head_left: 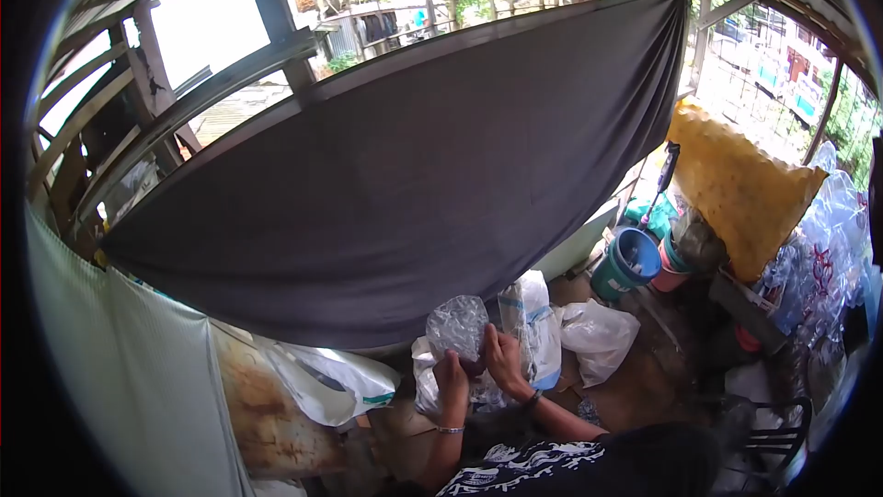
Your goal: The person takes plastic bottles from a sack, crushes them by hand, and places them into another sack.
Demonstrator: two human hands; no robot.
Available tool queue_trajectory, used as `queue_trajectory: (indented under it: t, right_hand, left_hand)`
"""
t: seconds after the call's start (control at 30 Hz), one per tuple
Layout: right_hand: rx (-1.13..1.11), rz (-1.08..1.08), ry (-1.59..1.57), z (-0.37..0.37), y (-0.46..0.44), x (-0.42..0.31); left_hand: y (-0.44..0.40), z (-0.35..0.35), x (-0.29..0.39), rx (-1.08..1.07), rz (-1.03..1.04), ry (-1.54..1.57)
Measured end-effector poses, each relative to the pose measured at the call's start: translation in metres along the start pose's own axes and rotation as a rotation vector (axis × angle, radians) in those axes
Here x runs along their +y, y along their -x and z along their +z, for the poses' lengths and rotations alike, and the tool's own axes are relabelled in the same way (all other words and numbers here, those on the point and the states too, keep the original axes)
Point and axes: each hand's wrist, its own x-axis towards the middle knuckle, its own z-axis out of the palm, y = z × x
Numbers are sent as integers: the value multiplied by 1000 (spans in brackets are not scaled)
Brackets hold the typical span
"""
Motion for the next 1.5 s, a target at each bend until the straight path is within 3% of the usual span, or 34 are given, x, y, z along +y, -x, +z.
queue_trajectory:
  t: [0.07,0.17,0.2,0.27,0.3,0.33,0.43,0.47,0.57,0.7,0.8,0.9,0.93,1.03,1.07,1.17,1.2,1.3,1.33,1.43,1.5]
  right_hand:
    - [-67,35,-120,14,6,5]
    - [-66,198,-140,45,9,17]
    - [-47,106,-36,56,15,17]
    - [-7,-82,171,76,30,15]
    - [-12,-49,200,81,38,13]
    - [-17,-15,231,86,49,11]
    - [90,30,190,98,57,28]
    - [146,23,145,100,55,34]
    - [211,69,85,106,56,19]
    - [207,382,-58,110,57,26]
    - [216,433,-164,112,61,33]
    - [291,112,-30,115,56,52]
    - [360,-69,291,113,56,59]
    - [279,-427,564,122,70,42]
    - [4,-382,453,119,73,48]
    - [-192,-332,292,116,70,66]
    - [-130,-172,228,109,74,61]
    - [76,-215,448,92,63,54]
    - [-121,161,301,82,61,42]
    - [-516,638,91,45,48,33]
    - [-673,468,21,30,35,57]
  left_hand:
    - [-2,-17,3,-3,-152,183]
    - [-23,-48,-18,41,133,-166]
    - [-19,-62,10,35,-73,-78]
    - [-17,-83,41,171,-210,-21]
    - [-21,-92,47,240,-275,6]
    - [-30,-95,9,371,5,-78]
    - [-26,-105,2,130,52,-46]
    - [-16,-99,1,186,167,-34]
    - [-2,-97,-44,-23,165,-74]
    - [-12,-107,-58,-63,-83,-77]
    - [-26,-119,-66,-241,-121,-112]
    - [-29,-126,-58,-247,133,-66]
    - [-23,-121,-51,-155,-2,221]
    - [-25,-119,-47,-211,116,223]
    - [-34,-123,-51,-373,168,179]
    - [-27,-129,-54,-379,-448,578]
    - [-46,-120,-119,-341,-402,511]
    - [-36,-131,-62,-333,-413,534]
    - [-33,-128,-48,-334,-412,552]
    - [-30,-110,-40,-505,-417,646]
    - [-30,-94,-45,-462,-367,451]
